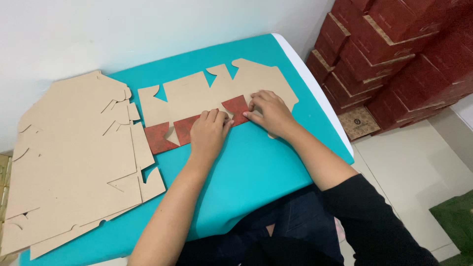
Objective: The person assembles a flat-packed cardboard box by folding the side flaps and tucking the tabs into slots to form a rectangular container. They then place the finished box onto a stack of similar boxes on the floor.
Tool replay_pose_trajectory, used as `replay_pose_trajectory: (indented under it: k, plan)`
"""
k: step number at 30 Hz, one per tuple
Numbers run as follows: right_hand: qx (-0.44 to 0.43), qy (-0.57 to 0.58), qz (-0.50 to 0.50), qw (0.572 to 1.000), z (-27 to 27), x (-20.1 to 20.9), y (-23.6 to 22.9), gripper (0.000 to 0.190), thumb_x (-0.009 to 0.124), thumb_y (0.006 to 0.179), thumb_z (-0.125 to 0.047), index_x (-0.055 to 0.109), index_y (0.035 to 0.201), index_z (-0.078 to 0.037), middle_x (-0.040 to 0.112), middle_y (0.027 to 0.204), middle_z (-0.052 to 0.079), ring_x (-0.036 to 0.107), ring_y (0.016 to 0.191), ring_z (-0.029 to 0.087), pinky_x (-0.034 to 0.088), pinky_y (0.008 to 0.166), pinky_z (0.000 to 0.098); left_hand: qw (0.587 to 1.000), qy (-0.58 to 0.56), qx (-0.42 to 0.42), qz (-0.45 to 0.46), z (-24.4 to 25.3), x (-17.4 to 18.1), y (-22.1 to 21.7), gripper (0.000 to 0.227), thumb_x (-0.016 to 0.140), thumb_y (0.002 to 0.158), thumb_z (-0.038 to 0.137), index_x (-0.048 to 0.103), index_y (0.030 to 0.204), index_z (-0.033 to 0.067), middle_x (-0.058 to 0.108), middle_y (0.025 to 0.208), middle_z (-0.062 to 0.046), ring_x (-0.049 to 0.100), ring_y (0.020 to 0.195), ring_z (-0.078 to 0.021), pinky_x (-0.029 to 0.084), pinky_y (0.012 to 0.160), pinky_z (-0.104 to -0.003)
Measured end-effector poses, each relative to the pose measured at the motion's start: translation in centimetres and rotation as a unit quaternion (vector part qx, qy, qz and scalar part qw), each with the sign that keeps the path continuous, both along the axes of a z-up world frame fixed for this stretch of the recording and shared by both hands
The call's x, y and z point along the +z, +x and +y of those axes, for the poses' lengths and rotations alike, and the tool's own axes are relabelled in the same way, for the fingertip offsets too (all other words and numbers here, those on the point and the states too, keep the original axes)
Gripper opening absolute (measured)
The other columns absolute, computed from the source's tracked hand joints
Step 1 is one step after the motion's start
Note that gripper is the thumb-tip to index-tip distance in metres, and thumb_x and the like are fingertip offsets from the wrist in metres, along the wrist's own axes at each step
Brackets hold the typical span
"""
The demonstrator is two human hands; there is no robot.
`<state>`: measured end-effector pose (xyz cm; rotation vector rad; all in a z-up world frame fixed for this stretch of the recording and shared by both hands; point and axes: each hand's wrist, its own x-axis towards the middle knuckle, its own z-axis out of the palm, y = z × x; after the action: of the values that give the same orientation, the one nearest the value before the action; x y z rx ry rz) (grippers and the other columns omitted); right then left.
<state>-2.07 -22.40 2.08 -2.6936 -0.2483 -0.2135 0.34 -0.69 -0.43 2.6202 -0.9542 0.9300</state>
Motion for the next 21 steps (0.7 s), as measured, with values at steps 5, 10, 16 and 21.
replay_pose_trajectory:
  k: [5, 10, 16, 21]
  plan:
    - [-0.024, -0.022, -0.02, 0.999, 0.2, -1.8, 0.8, 0.024, 0.067, 0.085, -0.036, 0.055, 0.093, -0.016, 0.056, 0.12, 0.008, 0.045, 0.126, 0.031, 0.037, 0.101, 0.049, 0.994, 0.072, -0.004, -0.087, -0.2, -0.1, -0.7, 0.021, 0.063, 0.084, 0.038, 0.058, 0.097, 0.0224, 0.054, 0.088, 0.003, 0.059, 0.087, -0.0162, 0.052, 0.062, -0.025]
    - [-0.024, -0.016, -0.022, 0.999, 0.6, -1.4, 0.5, 0.025, 0.067, 0.085, -0.034, 0.052, 0.092, -0.016, 0.055, 0.119, 0.008, 0.045, 0.125, 0.032, 0.037, 0.101, 0.0511, 0.995, 0.089, -0.02, -0.039, -0.3, -0.8, -2.8, 0.029, 0.058, 0.086, 0.043, 0.063, 0.104, 0.0206, 0.058, 0.095, 0.0, 0.058, 0.103, -0.0205, 0.056, 0.064, -0.031]
    - [-0.026, 0.039, -0.028, 0.999, 2.2, 0.2, -0.5, 0.043, 0.071, 0.081, -0.044, 0.048, 0.096, -0.011, 0.052, 0.115, 0.015, 0.044, 0.123, 0.039, 0.031, 0.103, 0.0588, 0.977, 0.091, -0.06, 0.183, 0.3, 3.5, -4.4, 0.052, 0.054, 0.088, 0.05, 0.063, 0.119, 0.0095, 0.056, 0.114, -0.007, 0.054, 0.118, -0.0291, 0.059, 0.075, -0.038]
    - [-0.044, 0.056, 0.004, 0.997, 2.4, 0.2, -0.3, 0.05, 0.074, 0.078, -0.041, 0.047, 0.107, -0.011, 0.049, 0.116, 0.013, 0.04, 0.126, 0.038, 0.025, 0.107, 0.0601, 0.973, 0.108, -0.048, 0.2, 0.2, 2.9, -4.1, 0.057, 0.053, 0.087, 0.054, 0.061, 0.123, 0.011, 0.057, 0.108, -0.003, 0.05, 0.121, -0.026, 0.058, 0.078, -0.037]
